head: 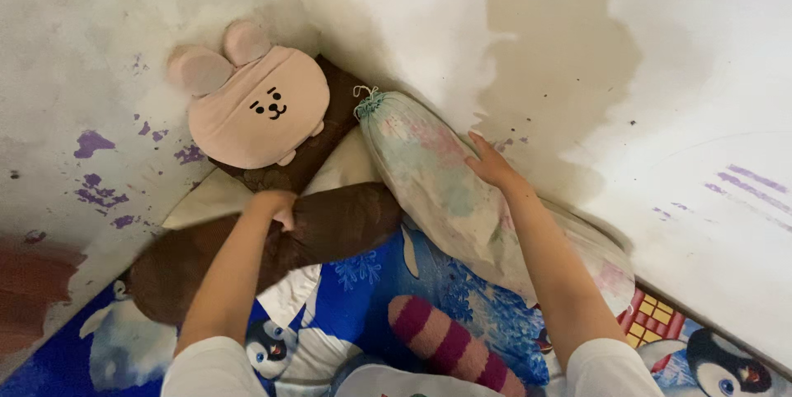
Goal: The person sits on a bed and arranges several pillows and stuffed toys against the wall. They pick up a white pillow, a brown pillow, a long cylindrical pillow, and a pink bunny-shaped pillow, placing them in a specific order. Finally, they place a striped unicorn plush toy on top of the arrangement.
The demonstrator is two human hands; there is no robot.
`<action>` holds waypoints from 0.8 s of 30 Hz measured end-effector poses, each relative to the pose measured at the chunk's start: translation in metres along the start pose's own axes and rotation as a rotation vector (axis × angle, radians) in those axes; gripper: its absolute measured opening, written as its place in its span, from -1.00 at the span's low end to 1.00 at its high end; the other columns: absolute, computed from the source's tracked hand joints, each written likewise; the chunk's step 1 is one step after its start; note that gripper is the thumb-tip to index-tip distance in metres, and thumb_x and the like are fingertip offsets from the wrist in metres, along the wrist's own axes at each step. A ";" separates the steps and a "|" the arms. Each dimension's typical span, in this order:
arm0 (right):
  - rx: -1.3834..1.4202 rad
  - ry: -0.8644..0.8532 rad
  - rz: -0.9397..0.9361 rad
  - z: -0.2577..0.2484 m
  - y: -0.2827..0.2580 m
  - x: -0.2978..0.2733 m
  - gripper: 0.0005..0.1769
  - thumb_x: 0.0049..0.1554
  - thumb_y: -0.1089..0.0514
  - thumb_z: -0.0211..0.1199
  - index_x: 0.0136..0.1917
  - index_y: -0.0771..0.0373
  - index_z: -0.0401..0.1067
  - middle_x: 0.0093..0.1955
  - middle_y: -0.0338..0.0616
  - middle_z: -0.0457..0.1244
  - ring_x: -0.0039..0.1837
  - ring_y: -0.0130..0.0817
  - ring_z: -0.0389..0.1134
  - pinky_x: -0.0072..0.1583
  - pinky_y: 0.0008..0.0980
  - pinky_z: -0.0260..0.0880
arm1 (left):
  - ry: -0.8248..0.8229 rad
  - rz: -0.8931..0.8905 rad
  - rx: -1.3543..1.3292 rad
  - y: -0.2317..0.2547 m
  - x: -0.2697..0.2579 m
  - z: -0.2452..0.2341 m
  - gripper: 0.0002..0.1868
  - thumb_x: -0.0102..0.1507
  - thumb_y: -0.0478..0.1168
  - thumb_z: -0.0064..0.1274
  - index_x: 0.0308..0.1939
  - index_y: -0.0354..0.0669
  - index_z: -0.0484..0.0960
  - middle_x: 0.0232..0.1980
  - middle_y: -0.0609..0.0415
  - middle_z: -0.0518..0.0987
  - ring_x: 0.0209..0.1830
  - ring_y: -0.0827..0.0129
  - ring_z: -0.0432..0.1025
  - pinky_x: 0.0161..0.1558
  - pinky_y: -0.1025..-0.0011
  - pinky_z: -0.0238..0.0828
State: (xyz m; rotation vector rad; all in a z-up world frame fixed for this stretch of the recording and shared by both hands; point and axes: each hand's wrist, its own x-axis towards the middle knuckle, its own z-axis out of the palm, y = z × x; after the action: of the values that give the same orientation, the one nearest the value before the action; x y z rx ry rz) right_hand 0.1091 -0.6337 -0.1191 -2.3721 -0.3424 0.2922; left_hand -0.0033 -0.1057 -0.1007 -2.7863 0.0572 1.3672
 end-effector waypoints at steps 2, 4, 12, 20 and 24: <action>-0.017 0.011 -0.023 0.004 0.000 -0.001 -0.19 0.18 0.02 0.17 0.64 0.08 0.01 0.66 0.03 -0.03 0.64 -0.04 -0.04 0.55 -0.11 -0.03 | 0.023 -0.036 0.095 0.001 -0.003 -0.017 0.00 -0.06 -0.22 0.42 0.47 -0.03 0.36 0.32 -0.12 0.52 0.24 0.08 0.49 0.10 0.12 0.55; -0.044 0.018 -0.080 0.007 0.006 0.003 -0.23 0.16 -0.01 0.20 0.60 0.06 0.14 0.61 0.05 0.06 0.62 -0.04 0.05 0.55 -0.13 0.04 | 0.042 -0.044 0.157 0.003 -0.008 -0.035 0.06 -0.04 -0.23 0.46 0.51 -0.02 0.28 0.33 -0.12 0.48 0.25 0.08 0.47 0.13 0.12 0.53; -0.156 -0.105 -0.234 0.028 0.000 -0.005 -0.17 0.11 -0.28 0.34 0.52 0.10 0.29 0.58 0.04 0.14 0.61 -0.05 0.10 0.57 -0.15 0.09 | 0.150 0.161 0.323 0.019 -0.034 -0.091 -0.06 -0.14 -0.23 0.45 0.34 -0.08 0.46 0.14 -0.10 0.63 0.13 0.10 0.56 0.07 0.17 0.55; -0.089 -0.291 -0.259 0.013 -0.069 -0.051 0.28 -0.19 -0.29 0.61 0.58 0.23 0.06 0.62 0.14 -0.06 0.61 0.04 -0.07 0.51 -0.10 -0.03 | 0.304 0.408 0.136 0.077 -0.077 -0.130 -0.28 -0.11 -0.24 0.34 0.19 0.02 0.60 0.05 -0.11 0.69 0.07 0.07 0.58 0.05 0.19 0.50; -0.079 -0.191 -0.299 0.022 -0.094 -0.079 0.18 -0.30 -0.19 0.58 0.47 0.26 0.18 0.38 0.15 0.19 0.44 0.06 0.18 0.41 -0.10 0.19 | 0.375 0.591 0.073 0.118 -0.076 -0.145 -0.24 -0.10 -0.27 0.34 0.22 0.02 0.54 0.09 -0.09 0.64 0.10 0.03 0.52 0.07 0.18 0.46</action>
State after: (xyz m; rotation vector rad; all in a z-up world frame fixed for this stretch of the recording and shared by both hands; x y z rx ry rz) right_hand 0.0125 -0.5788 -0.0612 -2.3327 -0.8025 0.3698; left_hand 0.0587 -0.2292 0.0464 -3.0417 0.9826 0.8393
